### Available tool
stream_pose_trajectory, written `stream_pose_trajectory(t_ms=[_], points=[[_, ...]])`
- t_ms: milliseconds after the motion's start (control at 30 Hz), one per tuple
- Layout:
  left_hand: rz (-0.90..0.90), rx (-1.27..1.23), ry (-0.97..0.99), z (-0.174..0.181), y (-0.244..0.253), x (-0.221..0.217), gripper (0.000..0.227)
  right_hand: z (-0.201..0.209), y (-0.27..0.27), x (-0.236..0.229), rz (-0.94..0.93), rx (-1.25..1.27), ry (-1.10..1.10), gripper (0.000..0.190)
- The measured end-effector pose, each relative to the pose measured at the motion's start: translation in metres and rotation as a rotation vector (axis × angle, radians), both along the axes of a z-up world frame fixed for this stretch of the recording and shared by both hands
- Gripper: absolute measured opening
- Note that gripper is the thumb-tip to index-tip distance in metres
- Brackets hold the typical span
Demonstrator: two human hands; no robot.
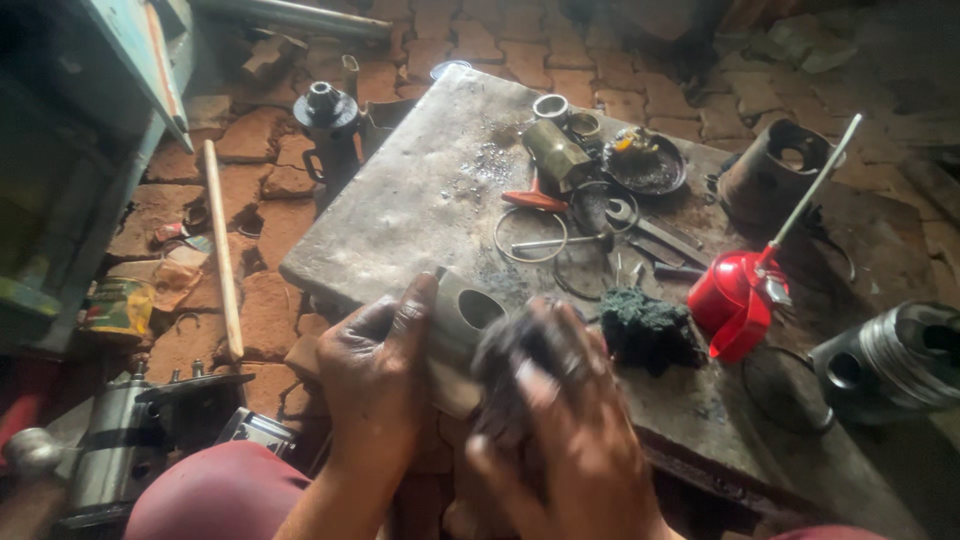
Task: The person scrubs the exterior of a metal piston with a dark abrasive pad, then wipes it with a cloth. The person removes a piston ring from a groove, cleans the groove with a small metal tool, and then reinserts the ring.
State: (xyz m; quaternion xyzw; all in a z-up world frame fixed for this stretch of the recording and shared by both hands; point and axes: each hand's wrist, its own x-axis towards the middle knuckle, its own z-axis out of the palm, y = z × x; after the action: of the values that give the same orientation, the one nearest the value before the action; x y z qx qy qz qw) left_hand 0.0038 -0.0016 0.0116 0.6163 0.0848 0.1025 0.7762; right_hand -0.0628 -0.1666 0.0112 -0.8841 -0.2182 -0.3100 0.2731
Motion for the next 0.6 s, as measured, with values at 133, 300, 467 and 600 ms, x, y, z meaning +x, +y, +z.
stream_pose_trajectory(t_ms=[133, 300, 467, 600], points=[[-0.025, -0.017, 0.057, 0.007, -0.001, -0.003, 0.016, 0.008, -0.004, -0.001, 0.062, 0.009, -0.044, 0.042], [-0.073, 0.024, -0.006, 0.005, -0.004, -0.006, 0.026, -0.018, -0.004, -0.001, 0.106, 0.552, 0.365, 0.096], [-0.099, 0.023, -0.018, 0.001, -0.003, -0.008, 0.026, -0.038, -0.017, 0.006, 0.272, 1.345, 0.999, 0.113], [-0.109, 0.07, -0.021, 0.002, -0.005, -0.01, 0.033, -0.025, -0.017, 0.006, 0.062, 1.292, 1.003, 0.103]])
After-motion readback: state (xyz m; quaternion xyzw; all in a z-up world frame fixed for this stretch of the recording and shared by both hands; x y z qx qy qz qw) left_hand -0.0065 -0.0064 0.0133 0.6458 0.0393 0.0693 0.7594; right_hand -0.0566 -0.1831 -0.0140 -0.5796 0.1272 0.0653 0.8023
